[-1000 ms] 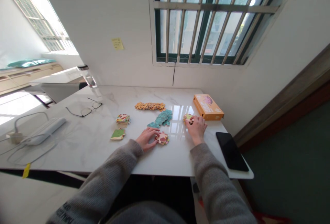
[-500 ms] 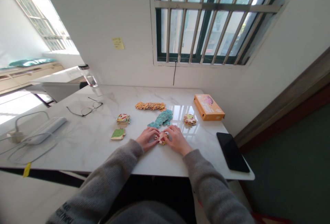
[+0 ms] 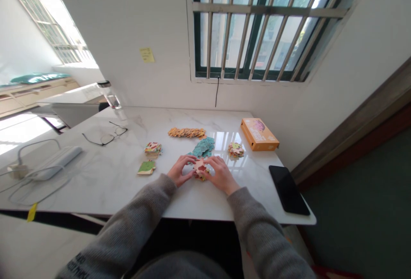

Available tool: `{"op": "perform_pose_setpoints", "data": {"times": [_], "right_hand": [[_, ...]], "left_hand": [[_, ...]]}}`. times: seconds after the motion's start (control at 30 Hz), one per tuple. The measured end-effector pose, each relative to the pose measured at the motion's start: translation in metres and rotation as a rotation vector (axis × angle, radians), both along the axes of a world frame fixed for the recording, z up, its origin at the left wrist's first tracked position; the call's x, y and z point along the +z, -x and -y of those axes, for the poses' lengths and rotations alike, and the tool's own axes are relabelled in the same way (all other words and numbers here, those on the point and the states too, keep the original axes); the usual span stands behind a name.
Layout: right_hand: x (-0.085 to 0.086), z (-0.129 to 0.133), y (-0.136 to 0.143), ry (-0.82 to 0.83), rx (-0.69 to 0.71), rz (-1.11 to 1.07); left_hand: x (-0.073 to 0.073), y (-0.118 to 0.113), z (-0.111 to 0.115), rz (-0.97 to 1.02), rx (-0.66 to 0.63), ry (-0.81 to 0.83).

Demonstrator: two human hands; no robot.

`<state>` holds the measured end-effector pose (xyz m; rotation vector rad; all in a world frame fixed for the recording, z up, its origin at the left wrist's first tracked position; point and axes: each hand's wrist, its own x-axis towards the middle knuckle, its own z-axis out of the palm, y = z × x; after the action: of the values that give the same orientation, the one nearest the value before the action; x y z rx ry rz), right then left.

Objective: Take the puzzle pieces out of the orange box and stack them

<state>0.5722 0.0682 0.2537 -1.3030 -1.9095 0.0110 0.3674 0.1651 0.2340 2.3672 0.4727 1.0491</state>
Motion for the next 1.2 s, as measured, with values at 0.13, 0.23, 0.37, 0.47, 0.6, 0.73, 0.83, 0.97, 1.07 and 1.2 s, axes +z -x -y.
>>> {"op": "perform_pose_setpoints", "data": {"times": [0.13,0.23,0.37,0.47,0.6,0.73,0.83,0.97,1.07,1.2], "right_hand": [[-0.004,-0.006,-0.01,-0.066,-0.164,0.024],[-0.006,-0.013,-0.033,-0.147,-0.45,0.027],[-0.005,-0.021,-0.07,-0.111,-0.834,0.07],[-0.007,-0.024,-0.084,-0.062,-0.914,0.126],[-0.012,-0.026,-0.087,-0.026,-0.933,0.17],[-0.014,-0.028,-0.089,-0.016,-0.956,0.172],[-0.011,-0.027,-0.087,-0.056,-0.955,0.14],[-0.006,-0.019,-0.06,-0.137,-0.681,0.086],[-0.006,-0.009,-0.028,-0.003,-0.175,0.098],[-0.007,-0.001,0.0,0.121,0.022,0.097]], "left_hand": [[-0.001,0.001,-0.001,-0.014,0.025,0.011],[-0.002,0.0,-0.001,-0.054,0.026,0.0],[-0.002,-0.001,0.0,-0.118,-0.015,-0.033],[-0.002,-0.001,0.001,-0.121,-0.026,-0.026],[-0.003,-0.001,0.001,-0.135,-0.021,-0.012],[-0.004,-0.001,0.0,-0.144,-0.007,-0.018],[-0.004,-0.001,-0.001,-0.154,-0.001,-0.032],[-0.004,-0.001,0.0,-0.158,-0.01,-0.053],[-0.003,0.0,0.003,-0.212,-0.024,-0.049],[-0.003,0.001,0.005,-0.286,-0.017,-0.032]]}}
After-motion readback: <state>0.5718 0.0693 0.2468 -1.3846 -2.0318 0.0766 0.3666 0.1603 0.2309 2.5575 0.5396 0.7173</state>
